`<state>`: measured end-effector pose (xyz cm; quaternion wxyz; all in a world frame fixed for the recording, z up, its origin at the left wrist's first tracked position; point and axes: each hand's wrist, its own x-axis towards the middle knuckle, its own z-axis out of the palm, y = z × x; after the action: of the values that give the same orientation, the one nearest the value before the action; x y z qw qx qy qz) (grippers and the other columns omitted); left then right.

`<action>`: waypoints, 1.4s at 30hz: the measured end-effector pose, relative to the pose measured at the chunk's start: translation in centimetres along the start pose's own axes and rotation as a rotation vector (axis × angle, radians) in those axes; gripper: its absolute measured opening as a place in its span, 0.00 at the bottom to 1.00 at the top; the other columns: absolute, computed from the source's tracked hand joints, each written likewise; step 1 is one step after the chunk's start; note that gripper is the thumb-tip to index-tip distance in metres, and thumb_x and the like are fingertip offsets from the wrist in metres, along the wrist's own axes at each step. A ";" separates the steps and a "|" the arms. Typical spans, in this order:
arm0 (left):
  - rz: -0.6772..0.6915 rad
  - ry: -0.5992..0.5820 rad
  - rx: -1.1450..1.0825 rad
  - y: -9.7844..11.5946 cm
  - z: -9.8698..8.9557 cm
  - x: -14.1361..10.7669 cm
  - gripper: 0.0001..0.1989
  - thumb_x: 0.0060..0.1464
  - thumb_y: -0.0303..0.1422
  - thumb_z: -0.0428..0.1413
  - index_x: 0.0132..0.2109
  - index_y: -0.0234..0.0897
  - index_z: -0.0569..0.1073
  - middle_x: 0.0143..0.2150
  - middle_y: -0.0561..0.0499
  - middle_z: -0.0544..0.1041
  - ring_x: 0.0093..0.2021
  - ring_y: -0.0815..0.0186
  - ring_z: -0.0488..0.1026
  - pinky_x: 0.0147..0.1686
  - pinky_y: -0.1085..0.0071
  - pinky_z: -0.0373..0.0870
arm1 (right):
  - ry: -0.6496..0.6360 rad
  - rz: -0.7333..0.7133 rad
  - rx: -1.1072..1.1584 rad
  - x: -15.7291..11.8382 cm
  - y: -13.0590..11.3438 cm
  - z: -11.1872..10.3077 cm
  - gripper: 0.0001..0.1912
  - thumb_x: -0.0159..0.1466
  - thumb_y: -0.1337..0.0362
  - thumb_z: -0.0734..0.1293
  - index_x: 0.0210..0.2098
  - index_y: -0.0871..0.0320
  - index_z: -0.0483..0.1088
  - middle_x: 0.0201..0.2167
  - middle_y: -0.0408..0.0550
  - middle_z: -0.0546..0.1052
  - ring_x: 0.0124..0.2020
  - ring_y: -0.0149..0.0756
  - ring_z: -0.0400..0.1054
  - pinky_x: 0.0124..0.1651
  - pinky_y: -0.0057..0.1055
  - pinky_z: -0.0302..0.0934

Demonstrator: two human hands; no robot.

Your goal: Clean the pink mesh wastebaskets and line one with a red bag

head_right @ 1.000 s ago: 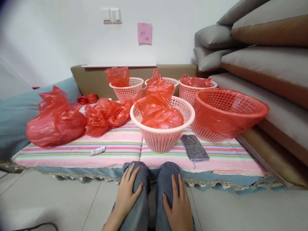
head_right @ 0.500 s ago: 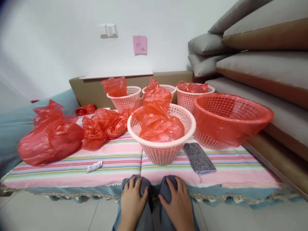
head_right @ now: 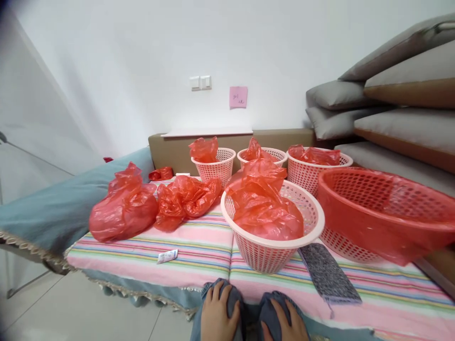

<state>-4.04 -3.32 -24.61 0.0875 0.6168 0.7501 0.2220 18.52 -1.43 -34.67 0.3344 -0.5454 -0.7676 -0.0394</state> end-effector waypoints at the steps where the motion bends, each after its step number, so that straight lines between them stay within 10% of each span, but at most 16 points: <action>1: 0.015 -0.004 -0.022 0.0 -0.3 0.0 0.20 0.56 0.32 0.53 0.56 0.40 0.76 0.61 0.41 0.73 0.60 0.46 0.69 0.59 0.48 0.66 | -0.022 0.043 0.023 0.1 -0.6 -0.6 0.24 0.62 0.50 0.67 0.55 0.53 0.75 0.53 0.59 0.75 0.51 0.54 0.74 0.46 0.46 0.75; 8: 0.085 0.193 -0.512 0.1 -6.5 2.3 0.19 0.62 0.36 0.49 0.58 0.36 0.69 0.63 0.38 0.70 0.64 0.52 0.66 0.63 0.50 0.64 | -0.109 0.473 0.541 4.5 -3.3 -7.4 0.29 0.56 0.42 0.67 0.46 0.56 0.78 0.50 0.58 0.78 0.54 0.55 0.72 0.59 0.53 0.66; 16: 0.352 0.356 -0.689 6.4 -18.2 9.6 0.16 0.62 0.43 0.52 0.49 0.39 0.75 0.54 0.42 0.77 0.56 0.55 0.73 0.55 0.54 0.70 | 0.257 0.837 1.325 15.3 -1.2 -20.2 0.25 0.54 0.44 0.72 0.42 0.55 0.77 0.47 0.54 0.80 0.46 0.46 0.76 0.50 0.41 0.71; 22: 0.489 0.365 -0.536 8.5 -15.2 12.5 0.15 0.63 0.42 0.52 0.50 0.40 0.77 0.58 0.42 0.74 0.64 0.51 0.66 0.65 0.46 0.59 | 0.313 0.632 1.417 21.9 -2.2 -23.5 0.18 0.55 0.50 0.73 0.38 0.57 0.77 0.39 0.50 0.81 0.33 0.34 0.74 0.34 0.28 0.70; 29: 0.422 0.294 -0.555 8.1 -12.1 8.2 0.14 0.65 0.37 0.50 0.55 0.45 0.72 0.69 0.44 0.63 0.67 0.53 0.64 0.61 0.52 0.69 | 0.122 0.396 0.858 27.4 -1.8 -22.0 0.27 0.63 0.41 0.63 0.24 0.59 0.73 0.10 0.40 0.66 0.13 0.29 0.57 0.20 0.27 0.51; 34: 0.482 0.267 -0.473 7.0 -11.2 6.5 0.13 0.65 0.36 0.51 0.54 0.46 0.74 0.67 0.44 0.64 0.65 0.53 0.66 0.58 0.53 0.74 | 0.115 0.228 0.377 29.8 -2.3 -21.9 0.22 0.66 0.48 0.63 0.27 0.57 0.76 0.23 0.45 0.77 0.28 0.37 0.71 0.33 0.30 0.61; 38: 0.431 0.264 -0.501 7.5 -10.9 5.6 0.14 0.65 0.37 0.50 0.53 0.46 0.75 0.68 0.44 0.64 0.65 0.52 0.67 0.60 0.50 0.71 | -0.062 0.021 0.429 31.7 -3.6 -21.4 0.20 0.58 0.53 0.74 0.47 0.53 0.77 0.47 0.48 0.81 0.47 0.43 0.74 0.50 0.36 0.65; 42: 0.473 0.209 -0.497 8.6 -11.6 5.3 0.15 0.65 0.37 0.51 0.55 0.47 0.75 0.67 0.45 0.66 0.63 0.53 0.69 0.58 0.53 0.73 | -0.109 -0.025 0.534 34.0 -5.3 -19.3 0.14 0.51 0.64 0.77 0.38 0.58 0.78 0.40 0.49 0.82 0.43 0.44 0.75 0.50 0.36 0.67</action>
<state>-2.26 0.37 -9.79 0.1039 0.7073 0.5144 0.4736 16.90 15.84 0.81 0.4241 -0.4297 -0.7744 0.1894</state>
